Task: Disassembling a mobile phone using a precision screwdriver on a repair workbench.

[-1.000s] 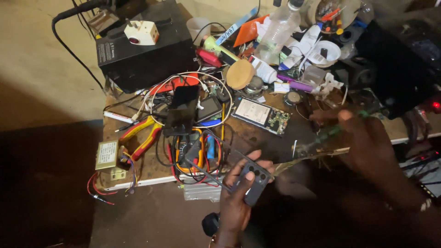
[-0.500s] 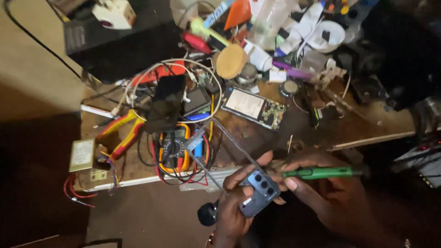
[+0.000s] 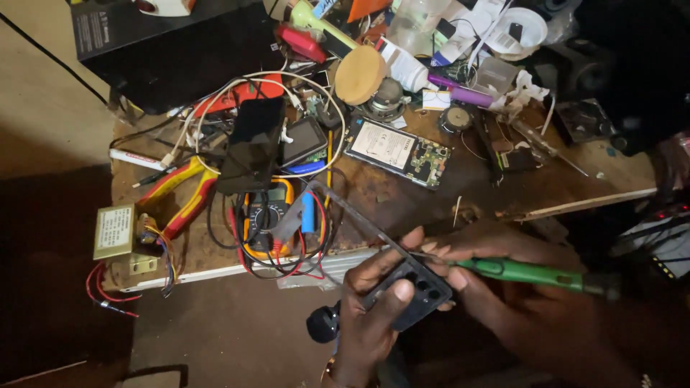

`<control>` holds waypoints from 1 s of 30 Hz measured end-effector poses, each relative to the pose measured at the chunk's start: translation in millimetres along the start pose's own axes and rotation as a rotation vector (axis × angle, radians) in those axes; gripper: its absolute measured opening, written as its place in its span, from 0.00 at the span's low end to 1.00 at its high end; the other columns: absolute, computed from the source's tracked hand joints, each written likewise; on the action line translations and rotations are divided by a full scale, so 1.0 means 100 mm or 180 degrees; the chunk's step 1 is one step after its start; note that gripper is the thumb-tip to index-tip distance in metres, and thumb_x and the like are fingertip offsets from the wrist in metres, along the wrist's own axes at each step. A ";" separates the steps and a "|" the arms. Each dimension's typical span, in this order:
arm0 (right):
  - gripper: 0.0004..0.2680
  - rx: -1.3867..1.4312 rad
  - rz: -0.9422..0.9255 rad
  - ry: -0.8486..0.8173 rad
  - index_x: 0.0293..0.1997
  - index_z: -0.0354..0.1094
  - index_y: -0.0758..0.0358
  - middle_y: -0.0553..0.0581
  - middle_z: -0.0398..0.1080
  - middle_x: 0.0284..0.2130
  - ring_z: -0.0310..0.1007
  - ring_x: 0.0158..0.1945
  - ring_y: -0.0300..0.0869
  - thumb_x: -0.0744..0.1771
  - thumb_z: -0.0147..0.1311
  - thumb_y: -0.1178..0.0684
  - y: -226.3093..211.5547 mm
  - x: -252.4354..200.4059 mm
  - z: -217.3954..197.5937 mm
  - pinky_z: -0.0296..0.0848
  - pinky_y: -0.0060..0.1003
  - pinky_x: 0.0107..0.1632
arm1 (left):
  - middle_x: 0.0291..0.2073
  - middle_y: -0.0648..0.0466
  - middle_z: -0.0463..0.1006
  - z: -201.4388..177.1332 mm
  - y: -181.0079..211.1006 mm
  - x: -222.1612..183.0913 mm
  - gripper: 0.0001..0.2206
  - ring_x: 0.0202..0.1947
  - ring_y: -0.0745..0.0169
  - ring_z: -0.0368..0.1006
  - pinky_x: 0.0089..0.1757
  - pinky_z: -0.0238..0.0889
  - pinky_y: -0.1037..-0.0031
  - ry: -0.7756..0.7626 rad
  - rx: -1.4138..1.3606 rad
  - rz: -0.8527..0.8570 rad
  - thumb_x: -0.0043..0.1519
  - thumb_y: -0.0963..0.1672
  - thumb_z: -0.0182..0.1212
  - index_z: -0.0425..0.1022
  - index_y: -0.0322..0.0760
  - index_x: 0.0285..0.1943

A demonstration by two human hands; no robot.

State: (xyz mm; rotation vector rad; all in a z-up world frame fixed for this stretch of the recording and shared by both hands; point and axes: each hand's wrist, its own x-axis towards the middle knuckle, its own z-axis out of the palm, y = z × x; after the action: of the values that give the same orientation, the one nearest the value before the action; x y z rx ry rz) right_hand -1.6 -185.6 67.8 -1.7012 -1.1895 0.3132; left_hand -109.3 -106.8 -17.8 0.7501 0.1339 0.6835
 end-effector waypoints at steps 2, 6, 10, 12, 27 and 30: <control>0.04 -0.0001 -0.0127 -0.0015 0.30 0.70 0.62 0.54 0.75 0.31 0.76 0.37 0.37 0.58 0.52 0.59 -0.03 0.00 0.02 0.71 0.26 0.43 | 0.48 0.33 0.67 -0.06 -0.06 -0.02 0.22 0.48 0.38 0.66 0.35 0.70 0.58 0.0094 0.0060 0.0199 0.53 0.45 0.59 0.63 0.22 0.51; 0.06 -0.0306 -0.0207 -0.0135 0.32 0.71 0.59 0.52 0.74 0.35 0.74 0.41 0.35 0.57 0.52 0.59 0.00 -0.05 0.04 0.68 0.23 0.46 | 0.31 0.38 0.74 -0.13 -0.10 -0.02 0.11 0.32 0.46 0.72 0.29 0.69 0.57 0.0724 -0.0166 0.0304 0.48 0.41 0.63 0.69 0.27 0.34; 0.06 0.0152 -0.0538 -0.0048 0.35 0.64 0.61 0.56 0.73 0.37 0.75 0.45 0.42 0.58 0.50 0.60 0.13 -0.18 0.05 0.70 0.32 0.53 | 0.28 0.44 0.72 -0.23 -0.16 -0.04 0.10 0.25 0.52 0.70 0.23 0.69 0.58 0.0872 -0.0307 0.0164 0.46 0.39 0.64 0.67 0.28 0.31; 0.06 0.0030 -0.0478 -0.0172 0.34 0.64 0.61 0.56 0.73 0.37 0.74 0.46 0.41 0.58 0.50 0.60 0.11 -0.13 0.03 0.71 0.30 0.51 | 0.31 0.34 0.71 -0.17 -0.05 -0.03 0.09 0.29 0.39 0.70 0.25 0.70 0.57 0.0718 -0.0515 0.0063 0.49 0.39 0.61 0.67 0.29 0.35; 0.14 0.1200 -0.0061 -0.2285 0.50 0.61 0.58 0.55 0.64 0.50 0.68 0.53 0.43 0.60 0.53 0.54 0.95 -0.23 -0.16 0.69 0.36 0.52 | 0.40 0.23 0.67 -0.27 -0.16 -0.13 0.08 0.42 0.19 0.64 0.30 0.65 0.45 -0.0208 -0.1364 -0.0591 0.53 0.38 0.55 0.65 0.26 0.39; 0.11 0.0369 -0.1171 -0.1554 0.47 0.60 0.60 0.58 0.65 0.49 0.64 0.57 0.45 0.61 0.48 0.59 0.45 -0.19 -0.29 0.68 0.35 0.55 | 0.36 0.32 0.71 -0.21 -0.14 -0.06 0.10 0.37 0.37 0.69 0.32 0.66 0.56 0.0199 -0.0786 -0.0313 0.50 0.39 0.59 0.68 0.27 0.37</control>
State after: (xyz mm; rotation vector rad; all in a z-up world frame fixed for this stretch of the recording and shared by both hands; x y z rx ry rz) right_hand 33.8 -218.4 38.4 -1.3053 -1.7730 0.5762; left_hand -113.8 -105.9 -43.2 0.4824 0.1395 0.6167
